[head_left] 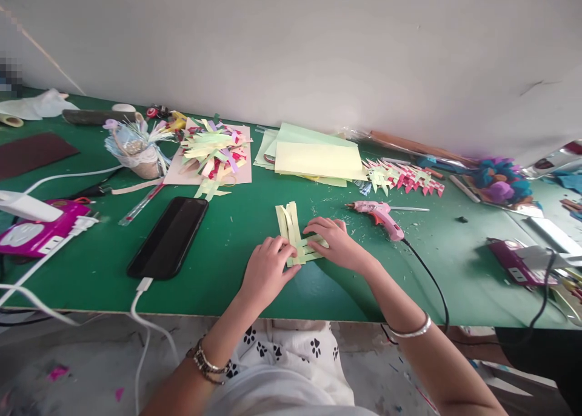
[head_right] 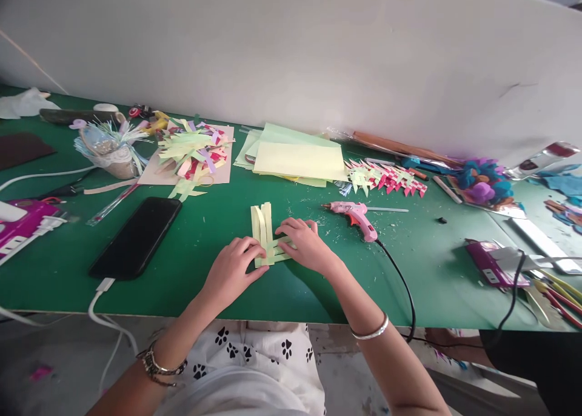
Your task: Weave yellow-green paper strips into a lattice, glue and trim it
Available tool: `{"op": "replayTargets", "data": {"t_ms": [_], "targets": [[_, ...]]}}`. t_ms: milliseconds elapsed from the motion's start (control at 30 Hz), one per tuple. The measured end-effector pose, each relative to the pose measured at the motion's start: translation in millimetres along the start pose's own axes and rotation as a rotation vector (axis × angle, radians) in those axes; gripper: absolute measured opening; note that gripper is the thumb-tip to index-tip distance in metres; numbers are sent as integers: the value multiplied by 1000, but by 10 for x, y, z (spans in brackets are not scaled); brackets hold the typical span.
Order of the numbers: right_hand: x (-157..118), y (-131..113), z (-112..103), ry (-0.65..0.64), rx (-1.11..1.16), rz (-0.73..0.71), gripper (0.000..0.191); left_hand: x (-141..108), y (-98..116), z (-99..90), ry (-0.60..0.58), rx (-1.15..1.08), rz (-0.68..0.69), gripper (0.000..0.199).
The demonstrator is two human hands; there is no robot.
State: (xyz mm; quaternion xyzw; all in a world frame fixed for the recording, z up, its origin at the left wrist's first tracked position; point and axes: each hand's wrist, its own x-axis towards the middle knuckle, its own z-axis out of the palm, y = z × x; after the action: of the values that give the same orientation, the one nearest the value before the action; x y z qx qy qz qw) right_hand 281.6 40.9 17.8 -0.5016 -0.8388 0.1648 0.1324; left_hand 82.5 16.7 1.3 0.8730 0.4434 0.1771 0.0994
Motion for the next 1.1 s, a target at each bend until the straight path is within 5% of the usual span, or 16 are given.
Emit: {"op": "replayTargets", "data": {"t_ms": [567, 933, 1100], "targets": [[-378, -202, 49, 100, -113, -24, 21, 32, -8, -26, -28, 6, 8, 12], [-420, -345, 210, 94, -64, 143, 22, 28, -14, -7, -1, 6, 35, 11], [-425, -380, 297, 192, -74, 210, 22, 25, -32, -6, 14, -1, 54, 11]]}}
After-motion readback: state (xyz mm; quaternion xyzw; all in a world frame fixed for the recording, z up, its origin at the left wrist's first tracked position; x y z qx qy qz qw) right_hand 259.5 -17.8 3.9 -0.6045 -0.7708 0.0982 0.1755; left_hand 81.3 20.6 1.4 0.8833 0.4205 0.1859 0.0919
